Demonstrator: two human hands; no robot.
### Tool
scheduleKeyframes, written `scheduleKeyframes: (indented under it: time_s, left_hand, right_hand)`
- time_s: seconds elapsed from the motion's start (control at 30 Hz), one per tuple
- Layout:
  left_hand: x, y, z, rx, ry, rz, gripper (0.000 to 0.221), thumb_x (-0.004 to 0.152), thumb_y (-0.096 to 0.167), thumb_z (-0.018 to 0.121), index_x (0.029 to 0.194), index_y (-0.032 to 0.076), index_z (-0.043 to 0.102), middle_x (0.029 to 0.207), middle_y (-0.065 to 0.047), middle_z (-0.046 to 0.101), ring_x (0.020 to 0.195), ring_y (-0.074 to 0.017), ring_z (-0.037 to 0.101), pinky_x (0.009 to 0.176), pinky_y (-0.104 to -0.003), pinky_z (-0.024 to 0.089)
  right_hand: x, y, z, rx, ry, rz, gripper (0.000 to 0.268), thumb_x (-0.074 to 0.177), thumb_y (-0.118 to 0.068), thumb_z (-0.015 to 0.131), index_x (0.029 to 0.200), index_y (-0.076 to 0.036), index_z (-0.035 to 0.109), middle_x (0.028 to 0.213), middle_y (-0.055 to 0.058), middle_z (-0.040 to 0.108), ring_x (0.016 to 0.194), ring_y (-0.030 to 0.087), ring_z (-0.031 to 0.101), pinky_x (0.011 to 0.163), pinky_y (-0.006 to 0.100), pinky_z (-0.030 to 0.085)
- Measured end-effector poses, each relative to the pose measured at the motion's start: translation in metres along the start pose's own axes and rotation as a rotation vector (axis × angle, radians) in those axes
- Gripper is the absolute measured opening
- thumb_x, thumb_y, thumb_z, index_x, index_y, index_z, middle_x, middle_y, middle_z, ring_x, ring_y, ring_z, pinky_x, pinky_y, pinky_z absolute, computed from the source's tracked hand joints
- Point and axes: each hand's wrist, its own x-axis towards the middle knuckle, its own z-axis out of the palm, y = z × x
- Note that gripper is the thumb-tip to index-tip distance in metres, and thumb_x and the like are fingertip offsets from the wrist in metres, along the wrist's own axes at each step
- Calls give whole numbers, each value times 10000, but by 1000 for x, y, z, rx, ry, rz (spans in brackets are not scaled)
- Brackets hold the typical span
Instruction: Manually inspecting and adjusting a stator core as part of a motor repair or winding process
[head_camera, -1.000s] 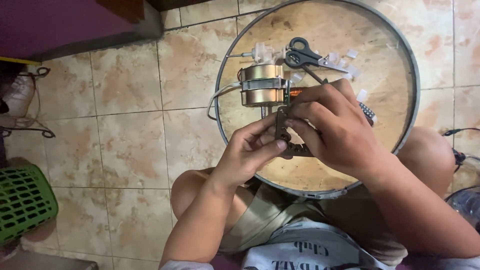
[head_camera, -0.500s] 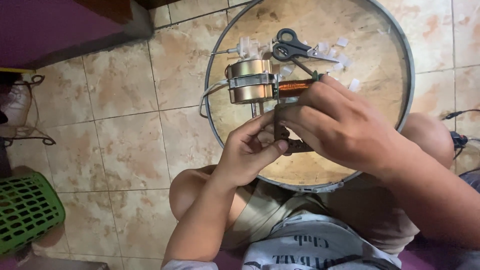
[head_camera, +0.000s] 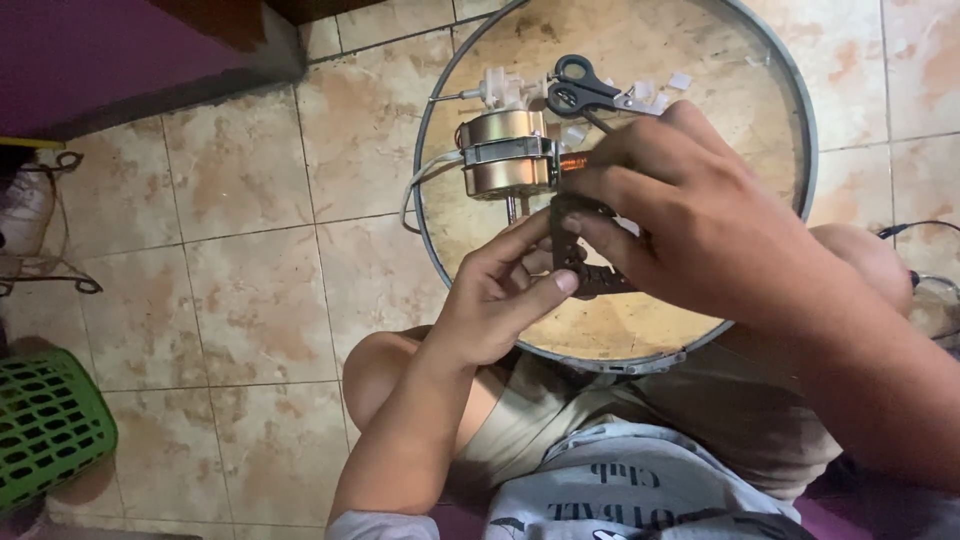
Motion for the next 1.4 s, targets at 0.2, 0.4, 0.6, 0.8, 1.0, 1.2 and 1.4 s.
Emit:
scheduleKeyframes:
  time_s: [0.2, 0.4, 0.6, 0.8, 1.0, 1.2, 1.4]
  left_hand:
    - [-5, 14, 2, -6, -9, -65, 525, 1005, 91, 663, 1495, -5, 500, 1195, -101, 694, 1108, -208, 696, 954, -382, 581]
    - [-5, 4, 2, -79, 70, -35, 387, 988, 48, 675, 1343, 43, 523, 1047, -62, 655, 948, -123, 674, 821, -293, 559]
    - [-4, 10, 10, 5, 115, -38, 366, 984, 12, 671, 1309, 70, 515, 963, -12, 592, 778, -45, 588, 692, -220, 445]
    - [-3, 9, 15, -28, 177, -128, 417, 974, 50, 683, 1354, 100, 519, 919, 12, 564, 729, -63, 514, 533, -237, 389]
    - [-2, 2, 11, -180, 229, -128, 544, 949, 28, 707, 1437, 66, 470, 952, -37, 629, 691, -67, 522, 482, -232, 330]
    - [-2, -1, 10, -140, 203, -93, 569, 962, 11, 695, 1469, 68, 443, 910, -45, 652, 679, -94, 526, 495, -247, 361]
    - [1, -8, 10, -154, 219, 3, 590, 957, 14, 718, 1483, 27, 450, 1183, -102, 716, 1079, -161, 700, 1010, -374, 566]
  right_hand:
    - [1, 2, -1, 89, -26, -23, 201, 1037, -167, 673, 1092, 26, 682, 911, 125, 629, 834, 299, 579, 832, 414, 417]
    - [0, 4, 11, 57, 6, -48, 188, 1038, -169, 703, 1049, 17, 675, 893, 139, 584, 786, 331, 539, 820, 439, 408]
    - [1, 0, 11, -28, -4, -76, 194, 1033, -176, 703, 1038, 17, 683, 946, 141, 630, 839, 319, 585, 834, 435, 454]
    - [-3, -9, 2, -114, 25, -115, 100, 1027, 50, 687, 1034, -46, 712, 991, 128, 556, 818, 278, 466, 735, 393, 441]
    - [-14, -24, -27, -158, -266, 60, 281, 916, 68, 583, 1131, -113, 605, 1066, 69, 531, 936, 272, 512, 612, 440, 492]
    - [-17, -21, -11, -36, -112, -2, 287, 989, -47, 647, 1276, -54, 657, 1058, 156, 611, 802, 346, 641, 613, 464, 541]
    - [-21, -18, -14, -97, -49, -57, 41, 1024, 30, 666, 1045, -5, 672, 902, 103, 555, 667, 222, 550, 559, 382, 540]
